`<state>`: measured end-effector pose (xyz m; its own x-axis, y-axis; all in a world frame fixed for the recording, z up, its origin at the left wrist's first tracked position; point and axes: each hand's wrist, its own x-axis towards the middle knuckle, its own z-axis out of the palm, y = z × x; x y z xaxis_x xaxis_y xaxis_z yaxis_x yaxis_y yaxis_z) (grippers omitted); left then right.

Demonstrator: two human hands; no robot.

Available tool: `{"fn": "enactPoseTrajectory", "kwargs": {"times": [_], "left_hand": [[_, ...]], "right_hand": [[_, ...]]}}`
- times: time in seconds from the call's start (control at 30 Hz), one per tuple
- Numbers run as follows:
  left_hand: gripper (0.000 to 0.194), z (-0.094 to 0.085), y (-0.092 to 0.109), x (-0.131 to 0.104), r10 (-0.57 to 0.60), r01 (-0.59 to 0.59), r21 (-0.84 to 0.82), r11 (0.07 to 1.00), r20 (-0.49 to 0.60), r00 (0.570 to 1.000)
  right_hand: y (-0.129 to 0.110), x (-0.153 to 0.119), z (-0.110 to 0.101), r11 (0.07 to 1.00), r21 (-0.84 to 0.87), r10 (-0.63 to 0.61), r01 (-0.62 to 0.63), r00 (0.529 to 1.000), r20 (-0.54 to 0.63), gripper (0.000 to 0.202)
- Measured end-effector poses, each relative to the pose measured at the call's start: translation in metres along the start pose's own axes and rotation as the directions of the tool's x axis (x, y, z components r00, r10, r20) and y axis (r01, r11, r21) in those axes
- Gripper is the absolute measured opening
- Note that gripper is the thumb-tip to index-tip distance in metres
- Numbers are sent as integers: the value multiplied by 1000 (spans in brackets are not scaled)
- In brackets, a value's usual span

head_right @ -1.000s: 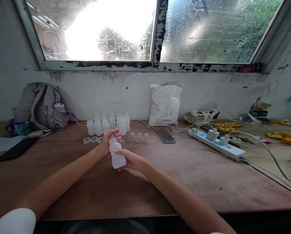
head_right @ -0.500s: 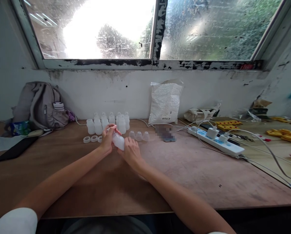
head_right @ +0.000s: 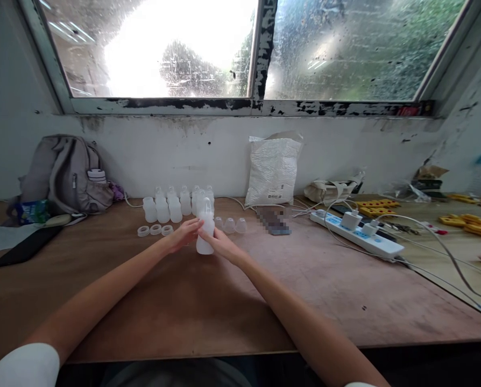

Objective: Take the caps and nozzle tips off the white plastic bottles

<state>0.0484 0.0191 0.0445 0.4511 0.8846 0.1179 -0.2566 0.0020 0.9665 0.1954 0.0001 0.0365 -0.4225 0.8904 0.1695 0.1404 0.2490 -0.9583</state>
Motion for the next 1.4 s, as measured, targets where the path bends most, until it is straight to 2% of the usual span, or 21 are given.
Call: {"fn": "enactPoseTrajectory", "kwargs": {"times": [0.07,0.1,0.2,0.27,0.37,0.43,0.63,0.7,0.77,0.9,0.97,1.07,1.27,1.33,1.4], "left_hand": [[28,-3,-5,1,-31,32,28,999,-12,999],[28,-4,-6,1,-20,22,47,999,-43,999],[28,-8,-7,3,57,-35,167,985,-131,990],[30,-10,-6,3,118,-69,318,945,-135,984],[28,-11,-4,1,248,-177,572,801,-48,967],[30,-11,-1,-2,342,-263,675,689,16,939],[41,-8,-2,-6,500,-367,785,500,85,862],[40,-5,-5,-6,516,-354,840,412,105,850],[40,-2,-6,-7,497,-306,897,319,117,860],[42,1,4,-10,327,-231,949,213,154,932],[43,0,10,-11,225,-220,948,229,169,960],[47,-3,15,-9,123,-190,931,312,159,980],[45,-12,17,-6,-64,-104,853,511,159,985],[40,-15,18,-7,-148,-44,784,619,171,974],[37,-18,16,-7,-265,72,672,737,190,945]], "right_hand": [[-1,0,-4,999,-27,39,-38,999,34,44],[-1,0,-7,997,-53,56,-55,998,14,44],[-3,3,-18,994,-80,58,-73,983,-174,46],[-5,4,-24,997,-32,56,-67,963,-262,47],[-9,3,-29,996,31,85,-79,962,-258,47],[-9,2,-31,993,22,120,-118,965,-235,47],[3,5,-30,954,-39,284,-296,940,-191,53],[7,6,-29,943,0,325,-332,925,-198,53],[8,7,-28,945,35,324,-325,921,-218,49],[8,7,-26,970,38,241,-240,928,-286,40],[8,8,-26,971,3,229,-239,924,-308,37],[9,10,-26,958,-80,236,-277,913,-333,39],[15,12,-24,923,-269,169,-276,917,-362,49],[12,9,-22,923,-336,60,-185,934,-351,50],[6,5,-19,903,-429,-127,-22,940,-316,49]]}}
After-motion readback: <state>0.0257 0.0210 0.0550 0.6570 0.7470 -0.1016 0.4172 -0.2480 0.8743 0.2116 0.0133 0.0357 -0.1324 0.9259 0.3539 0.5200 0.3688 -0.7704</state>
